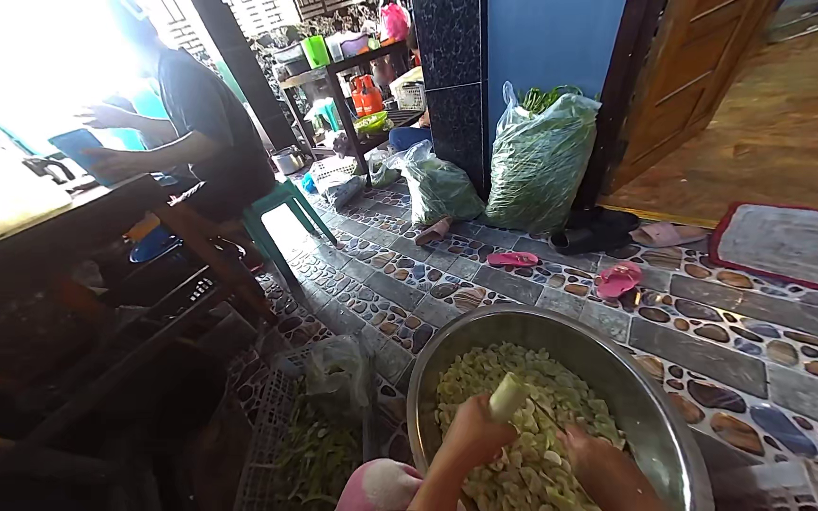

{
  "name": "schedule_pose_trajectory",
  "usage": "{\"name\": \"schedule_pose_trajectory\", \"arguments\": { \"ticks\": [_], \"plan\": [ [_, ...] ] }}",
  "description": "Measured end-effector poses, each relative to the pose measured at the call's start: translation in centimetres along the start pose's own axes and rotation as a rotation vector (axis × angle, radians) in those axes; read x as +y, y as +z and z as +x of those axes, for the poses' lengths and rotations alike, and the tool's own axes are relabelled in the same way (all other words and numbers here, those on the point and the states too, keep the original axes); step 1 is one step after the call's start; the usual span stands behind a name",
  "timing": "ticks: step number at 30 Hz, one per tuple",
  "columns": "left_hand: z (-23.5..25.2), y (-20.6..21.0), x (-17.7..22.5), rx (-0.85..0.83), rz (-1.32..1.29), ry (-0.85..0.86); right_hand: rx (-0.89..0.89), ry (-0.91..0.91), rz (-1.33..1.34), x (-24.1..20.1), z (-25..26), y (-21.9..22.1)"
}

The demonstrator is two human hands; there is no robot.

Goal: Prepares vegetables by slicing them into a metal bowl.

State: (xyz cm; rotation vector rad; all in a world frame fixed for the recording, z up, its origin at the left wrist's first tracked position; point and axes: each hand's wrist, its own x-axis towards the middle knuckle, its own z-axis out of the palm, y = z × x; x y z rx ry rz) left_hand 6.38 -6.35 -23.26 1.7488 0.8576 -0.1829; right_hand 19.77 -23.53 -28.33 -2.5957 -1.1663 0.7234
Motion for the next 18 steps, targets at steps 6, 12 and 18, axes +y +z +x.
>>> {"name": "schedule_pose_trajectory", "arguments": {
  "ticks": [6, 12, 18],
  "plan": [
    [0.5, 0.7, -0.4, -0.049, 0.131, -0.026, 0.457, -0.318, 0.208, -1.1, -1.1, -1.0],
    [-0.4, -1.0, 0.1, -0.083, -0.056, 0.015, 0.062, -0.094, 0.096, 0.3, 0.0, 0.3],
    [0.4, 0.3, -0.5, -0.088, 0.119, -0.012, 0.419, -0.330, 0.196, -1.5, -1.7, -1.2]
  ]
}}
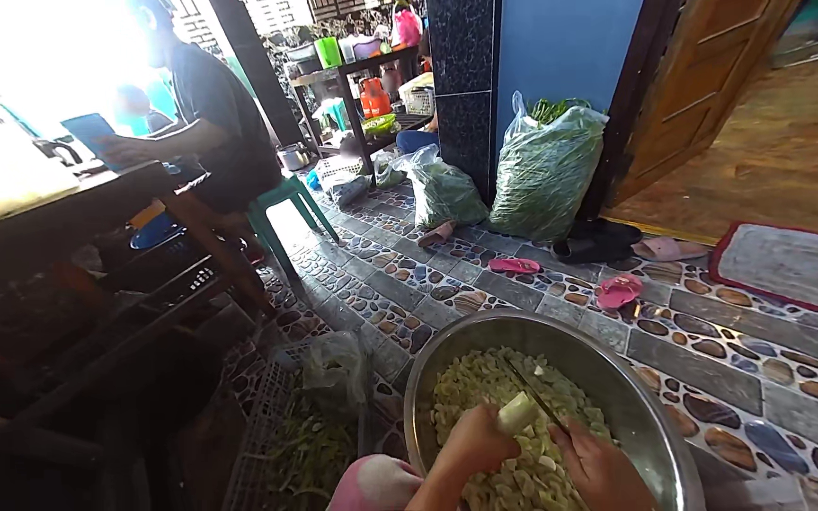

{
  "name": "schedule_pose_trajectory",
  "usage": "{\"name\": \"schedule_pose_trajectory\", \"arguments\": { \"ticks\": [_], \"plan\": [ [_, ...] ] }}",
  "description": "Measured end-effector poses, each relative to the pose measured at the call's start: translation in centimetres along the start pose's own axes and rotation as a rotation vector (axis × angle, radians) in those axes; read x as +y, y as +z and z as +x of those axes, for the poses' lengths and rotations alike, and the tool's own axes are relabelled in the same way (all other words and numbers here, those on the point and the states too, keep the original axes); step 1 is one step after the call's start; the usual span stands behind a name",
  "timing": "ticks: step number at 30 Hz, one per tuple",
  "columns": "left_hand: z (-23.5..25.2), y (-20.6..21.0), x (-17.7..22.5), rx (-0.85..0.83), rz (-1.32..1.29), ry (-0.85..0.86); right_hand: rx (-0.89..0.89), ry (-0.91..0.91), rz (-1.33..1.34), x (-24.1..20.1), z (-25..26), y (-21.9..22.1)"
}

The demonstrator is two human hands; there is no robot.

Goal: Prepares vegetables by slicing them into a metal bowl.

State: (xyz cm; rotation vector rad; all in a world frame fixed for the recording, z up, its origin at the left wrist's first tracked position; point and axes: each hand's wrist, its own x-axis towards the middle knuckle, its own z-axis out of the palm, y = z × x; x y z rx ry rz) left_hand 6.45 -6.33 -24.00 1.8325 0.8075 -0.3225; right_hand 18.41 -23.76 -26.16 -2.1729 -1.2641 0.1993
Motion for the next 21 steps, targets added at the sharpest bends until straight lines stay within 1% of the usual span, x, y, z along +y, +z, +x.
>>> {"name": "schedule_pose_trajectory", "arguments": {
  "ticks": [1, 2, 4, 5, 6, 8, 10, 11, 12, 14, 16, 17, 18, 19, 20, 21],
  "plan": [
    [-0.2, -0.1, 0.1, -0.018, -0.040, 0.015, -0.032, 0.024, -0.026, 0.0, 0.0, 0.2],
    [-0.5, -0.4, 0.3, -0.025, -0.097, 0.033, -0.123, 0.093, -0.069, 0.4, 0.1, 0.5],
    [-1.2, -1.4, 0.6, 0.010, -0.222, 0.071, -0.366, 0.255, -0.128, 2.1, 0.2, 1.2],
    [-1.4, -1.7, 0.7, 0.039, -0.245, 0.075, -0.421, 0.293, -0.123, 2.9, 0.2, 1.6],
    [-1.4, -2.1, 0.6, 0.069, -0.220, 0.059, -0.405, 0.289, -0.105, 3.0, 0.2, 1.7],
    [-0.7, -1.9, 0.5, 0.101, -0.081, -0.008, -0.246, 0.195, -0.046, 1.8, 0.4, 0.7],
    [-0.2, -0.7, 0.2, 0.068, -0.001, -0.039, -0.052, 0.054, 0.001, 0.2, 0.0, 0.1],
    [-0.1, -0.2, 0.1, 0.041, 0.006, -0.033, -0.002, 0.013, 0.016, -0.3, -0.1, 0.2],
    [-0.2, -0.1, 0.3, 0.020, -0.003, -0.029, 0.000, 0.010, 0.016, -0.5, -0.2, 0.4],
    [-0.6, -0.5, 0.6, 0.020, -0.003, -0.046, -0.102, 0.076, -0.046, -0.1, -0.2, 1.1],
    [-0.8, -1.0, 0.5, 0.045, -0.027, -0.052, -0.297, 0.195, -0.115, 0.8, 0.0, 1.5],
    [-0.9, -1.3, 0.5, 0.050, -0.077, -0.027, -0.395, 0.266, -0.130, 1.5, 0.1, 1.7],
    [-1.1, -1.4, 0.6, 0.051, -0.135, 0.011, -0.452, 0.310, -0.117, 2.5, 0.0, 2.0],
    [-1.2, -1.6, 0.7, 0.058, -0.153, 0.031, -0.472, 0.323, -0.100, 3.1, -0.2, 2.2],
    [-1.2, -1.8, 0.6, 0.079, -0.113, 0.026, -0.447, 0.306, -0.076, 2.9, -0.2, 2.0],
    [-1.0, -1.9, 0.5, 0.102, -0.029, -0.002, -0.380, 0.262, -0.042, 1.9, -0.2, 1.5]
  ]
}}
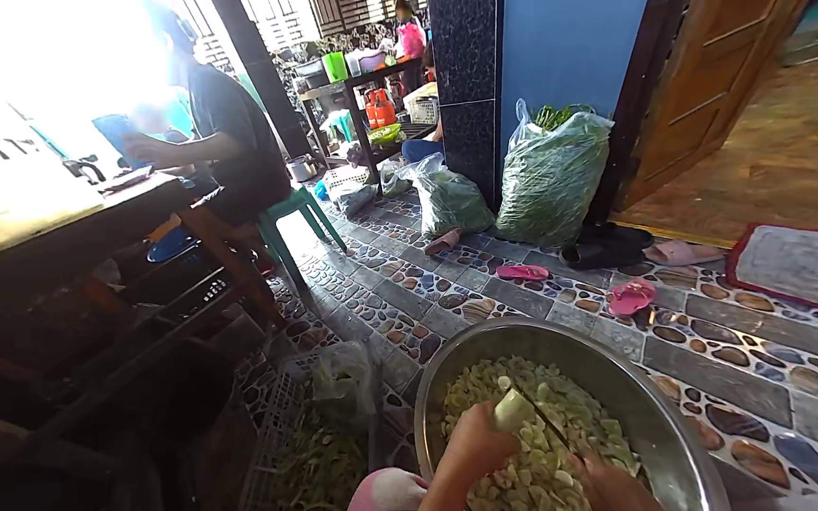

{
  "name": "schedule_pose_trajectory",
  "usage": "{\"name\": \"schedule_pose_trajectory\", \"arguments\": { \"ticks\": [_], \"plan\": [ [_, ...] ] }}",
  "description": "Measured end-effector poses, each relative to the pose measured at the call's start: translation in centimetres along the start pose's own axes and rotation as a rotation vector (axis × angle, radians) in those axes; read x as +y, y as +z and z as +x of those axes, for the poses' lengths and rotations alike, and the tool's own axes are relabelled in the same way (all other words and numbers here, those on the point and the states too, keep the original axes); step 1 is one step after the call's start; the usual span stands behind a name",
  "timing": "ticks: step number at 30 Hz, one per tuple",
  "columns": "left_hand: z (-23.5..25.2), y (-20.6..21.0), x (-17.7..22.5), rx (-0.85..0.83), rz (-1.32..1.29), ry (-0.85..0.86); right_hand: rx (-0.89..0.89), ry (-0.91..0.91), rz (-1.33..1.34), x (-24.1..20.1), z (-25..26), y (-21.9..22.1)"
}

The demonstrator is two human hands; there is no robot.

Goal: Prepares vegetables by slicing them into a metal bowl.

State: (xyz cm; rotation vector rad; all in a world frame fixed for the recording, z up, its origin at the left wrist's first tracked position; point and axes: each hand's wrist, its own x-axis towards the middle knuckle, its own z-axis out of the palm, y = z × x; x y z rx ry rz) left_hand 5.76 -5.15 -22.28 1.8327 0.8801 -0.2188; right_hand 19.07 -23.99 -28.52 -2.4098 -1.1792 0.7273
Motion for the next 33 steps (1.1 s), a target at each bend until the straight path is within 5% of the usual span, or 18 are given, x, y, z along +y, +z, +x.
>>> {"name": "schedule_pose_trajectory", "arguments": {
  "ticks": [4, 10, 16, 22, 28, 33],
  "plan": [
    [0.7, 2.0, -0.5, -0.042, 0.161, -0.032, 0.326, -0.214, 0.041, -3.2, -1.5, -1.0],
    [0.2, 0.6, 0.0, -0.005, -0.011, -0.011, -0.058, 0.075, -0.072, -0.4, 0.0, 0.3],
    [0.6, 2.6, -0.4, -0.017, 0.190, -0.032, 0.290, -0.193, 0.090, -2.4, -1.9, -1.1],
    [0.1, 1.0, 0.2, -0.017, -0.004, -0.019, -0.089, 0.063, -0.026, -1.1, -0.8, 0.0],
    [0.5, 2.6, 0.2, -0.043, 0.132, -0.053, 0.285, -0.178, 0.099, -2.9, -2.0, -1.2],
    [0.2, 0.6, 0.4, 0.001, -0.119, 0.020, -0.039, 0.031, 0.011, -1.4, -0.6, 0.3]
  ]
}}
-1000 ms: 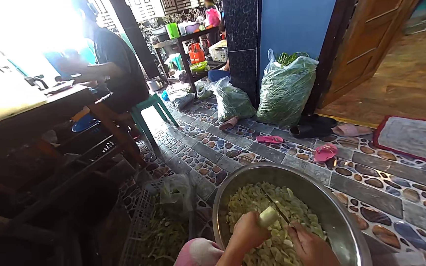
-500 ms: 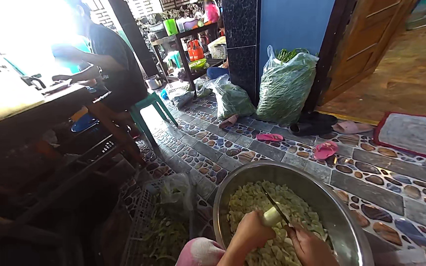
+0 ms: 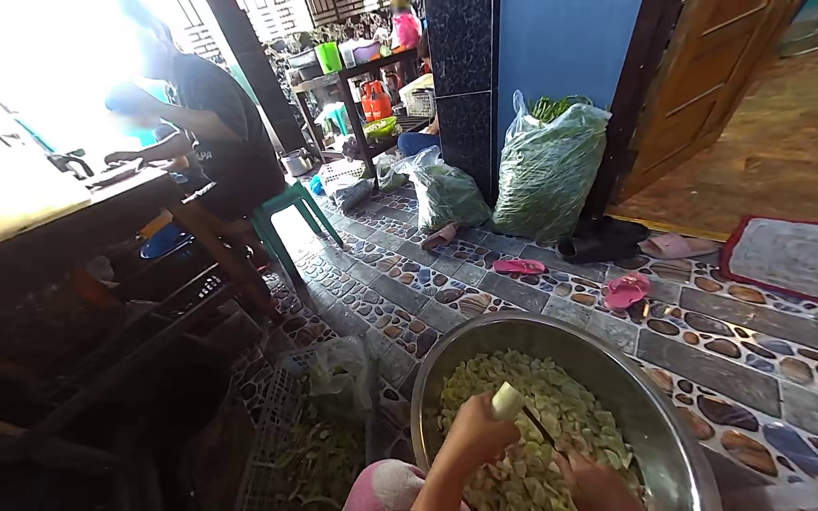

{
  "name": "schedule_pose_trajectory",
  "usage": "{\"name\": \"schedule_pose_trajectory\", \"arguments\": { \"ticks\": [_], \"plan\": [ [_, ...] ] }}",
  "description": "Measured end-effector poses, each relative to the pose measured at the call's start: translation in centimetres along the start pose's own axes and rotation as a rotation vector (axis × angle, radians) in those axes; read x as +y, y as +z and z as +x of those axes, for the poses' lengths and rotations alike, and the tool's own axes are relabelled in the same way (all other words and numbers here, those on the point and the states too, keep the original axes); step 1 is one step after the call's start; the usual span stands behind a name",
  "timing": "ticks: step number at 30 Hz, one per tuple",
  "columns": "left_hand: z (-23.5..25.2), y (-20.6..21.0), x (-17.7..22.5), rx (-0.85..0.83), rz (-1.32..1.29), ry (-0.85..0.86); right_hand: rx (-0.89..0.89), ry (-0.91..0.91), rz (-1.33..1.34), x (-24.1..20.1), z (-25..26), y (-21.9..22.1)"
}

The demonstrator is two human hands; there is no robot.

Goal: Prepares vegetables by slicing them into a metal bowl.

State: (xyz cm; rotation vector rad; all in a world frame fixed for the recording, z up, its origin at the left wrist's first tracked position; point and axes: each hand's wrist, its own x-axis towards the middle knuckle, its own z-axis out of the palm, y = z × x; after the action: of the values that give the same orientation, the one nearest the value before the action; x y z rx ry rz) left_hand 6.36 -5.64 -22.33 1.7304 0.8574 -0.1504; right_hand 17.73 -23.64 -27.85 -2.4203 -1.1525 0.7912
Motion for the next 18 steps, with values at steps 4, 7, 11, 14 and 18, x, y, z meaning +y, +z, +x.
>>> {"name": "schedule_pose_trajectory", "arguments": {
  "ticks": [4, 7, 11, 14, 18],
  "plan": [
    [0.8, 0.2, -0.5, 0.037, 0.166, -0.035, 0.162, -0.122, 0.071, -0.5, -0.4, -0.8],
    [0.8, 2.0, -0.7, -0.036, 0.229, -0.057, 0.314, -0.202, 0.071, -1.6, -1.0, -1.0],
    [0.3, 0.8, -0.3, -0.005, 0.038, -0.029, 0.005, 0.016, -0.041, -0.2, -0.2, 0.0],
    [0.4, 0.1, -0.3, 0.056, 0.091, -0.035, 0.030, -0.020, 0.003, 0.2, -0.2, -0.2],
    [1.3, 2.4, -0.9, -0.011, 0.222, -0.072, 0.286, -0.182, 0.086, -1.3, -1.2, -1.3]
  ]
}}
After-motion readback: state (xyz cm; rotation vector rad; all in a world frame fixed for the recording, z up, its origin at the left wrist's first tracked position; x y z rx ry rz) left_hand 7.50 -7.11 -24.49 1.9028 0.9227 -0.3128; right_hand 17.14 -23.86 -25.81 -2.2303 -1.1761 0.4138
